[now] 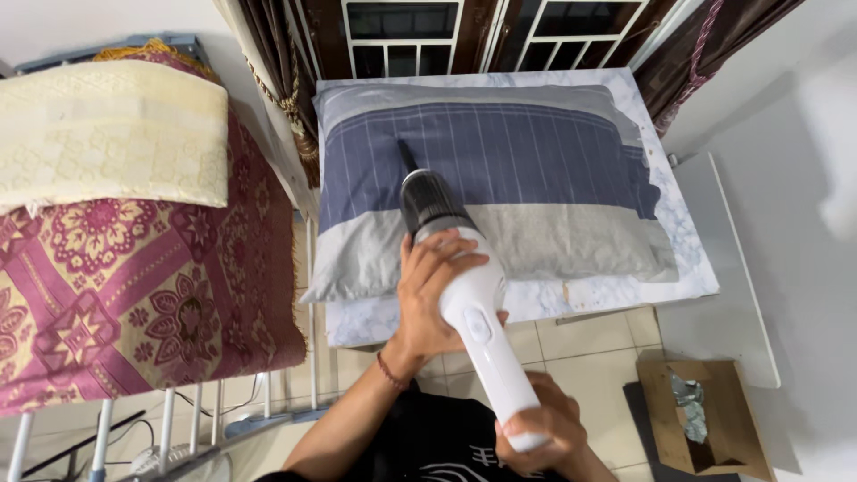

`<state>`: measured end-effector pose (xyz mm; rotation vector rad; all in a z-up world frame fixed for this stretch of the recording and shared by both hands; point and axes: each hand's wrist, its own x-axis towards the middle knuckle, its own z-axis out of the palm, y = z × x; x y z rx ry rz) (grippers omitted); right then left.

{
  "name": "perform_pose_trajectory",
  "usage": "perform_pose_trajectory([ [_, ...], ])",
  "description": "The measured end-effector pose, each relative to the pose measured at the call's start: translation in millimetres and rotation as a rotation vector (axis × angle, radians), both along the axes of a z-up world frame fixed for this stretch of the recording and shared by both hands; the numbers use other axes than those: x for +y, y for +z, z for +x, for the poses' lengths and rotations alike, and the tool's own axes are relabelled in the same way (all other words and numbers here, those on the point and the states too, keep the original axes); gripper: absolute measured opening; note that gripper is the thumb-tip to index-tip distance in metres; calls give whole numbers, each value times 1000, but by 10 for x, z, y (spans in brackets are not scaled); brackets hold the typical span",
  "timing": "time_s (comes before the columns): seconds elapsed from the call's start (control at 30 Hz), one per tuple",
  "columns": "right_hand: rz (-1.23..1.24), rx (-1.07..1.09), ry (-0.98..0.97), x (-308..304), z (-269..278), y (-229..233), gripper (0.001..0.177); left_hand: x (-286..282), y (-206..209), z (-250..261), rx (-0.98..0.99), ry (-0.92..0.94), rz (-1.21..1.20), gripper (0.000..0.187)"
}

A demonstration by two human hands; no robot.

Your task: The person uses a handheld vacuum cleaner to clean a pillow placed on a bed. They move the vacuum nozzle back and forth across the surface of the pillow, covering different areas systematically.

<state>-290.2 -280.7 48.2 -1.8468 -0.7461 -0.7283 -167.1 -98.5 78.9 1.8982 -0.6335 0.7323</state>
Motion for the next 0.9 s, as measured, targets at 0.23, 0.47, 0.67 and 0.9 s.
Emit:
perform_pose_trajectory([
  [0.23, -46, -88, -96, 313, 879, -518, 28, 246, -422, 958, -30, -62, 7, 60],
  [0.47, 89, 267, -88, 403, 1096, -785, 23, 294, -655, 1233, -5, -140, 26, 62],
  [0.67, 43, 319, -93, 263, 653, -616, 24, 194, -518, 780, 26, -115, 19, 62],
  [0.9, 6, 255, -34, 94, -80, -364, 24, 30, -373, 26, 14, -115, -30, 61],
])
